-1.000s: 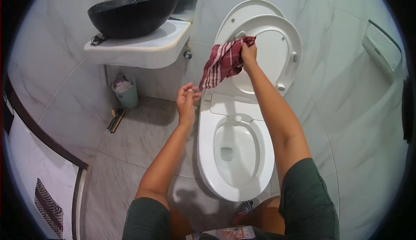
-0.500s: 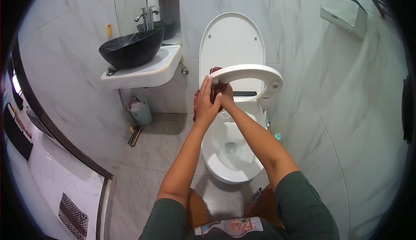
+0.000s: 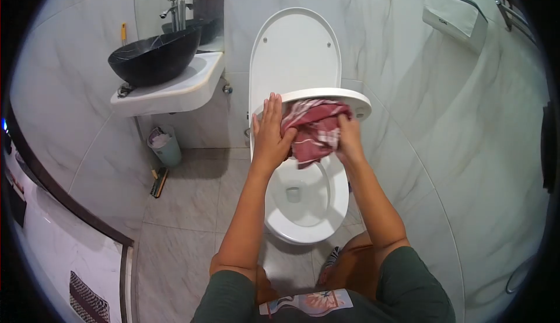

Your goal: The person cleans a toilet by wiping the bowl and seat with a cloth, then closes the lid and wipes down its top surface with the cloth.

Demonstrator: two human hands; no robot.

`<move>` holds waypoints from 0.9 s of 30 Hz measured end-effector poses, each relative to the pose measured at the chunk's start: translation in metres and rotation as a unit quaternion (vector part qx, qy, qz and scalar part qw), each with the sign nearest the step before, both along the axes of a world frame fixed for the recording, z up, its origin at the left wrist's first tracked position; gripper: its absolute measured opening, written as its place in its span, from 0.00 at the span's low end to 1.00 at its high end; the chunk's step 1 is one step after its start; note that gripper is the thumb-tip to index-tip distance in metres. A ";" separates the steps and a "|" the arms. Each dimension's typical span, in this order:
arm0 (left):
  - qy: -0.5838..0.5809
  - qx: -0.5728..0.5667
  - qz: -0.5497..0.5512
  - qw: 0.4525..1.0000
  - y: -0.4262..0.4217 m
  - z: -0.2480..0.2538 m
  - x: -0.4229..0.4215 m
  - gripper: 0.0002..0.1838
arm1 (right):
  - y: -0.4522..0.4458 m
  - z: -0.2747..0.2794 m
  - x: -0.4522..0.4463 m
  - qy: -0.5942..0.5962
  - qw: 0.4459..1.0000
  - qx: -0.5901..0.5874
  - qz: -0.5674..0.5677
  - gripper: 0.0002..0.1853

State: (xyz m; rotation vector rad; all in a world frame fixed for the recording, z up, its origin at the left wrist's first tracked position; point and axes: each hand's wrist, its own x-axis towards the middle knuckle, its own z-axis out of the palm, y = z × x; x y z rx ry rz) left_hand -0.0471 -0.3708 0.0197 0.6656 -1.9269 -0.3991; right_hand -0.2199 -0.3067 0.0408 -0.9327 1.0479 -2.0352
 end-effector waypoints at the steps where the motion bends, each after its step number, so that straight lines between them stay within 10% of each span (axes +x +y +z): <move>1: -0.021 -0.003 0.011 1.000 0.001 0.004 0.003 0.43 | 0.007 -0.002 -0.006 0.003 0.997 -0.060 -0.049 0.12; 5: 0.005 -0.013 0.025 1.000 -0.003 0.006 -0.004 0.44 | 0.019 0.008 -0.018 0.097 0.942 -0.195 -0.256 0.13; 12: 0.029 0.001 0.001 1.000 -0.012 0.006 -0.004 0.41 | -0.050 0.002 -0.008 0.377 0.687 -0.202 -0.587 0.24; 19: 0.133 -0.002 -0.089 0.987 -0.035 -0.007 -0.010 0.36 | -0.078 -0.007 0.047 0.630 0.608 -0.263 -0.405 0.08; 27: 0.153 0.003 -0.093 0.984 -0.036 -0.001 -0.008 0.40 | -0.049 0.001 -0.024 0.769 0.442 -0.194 -0.420 0.16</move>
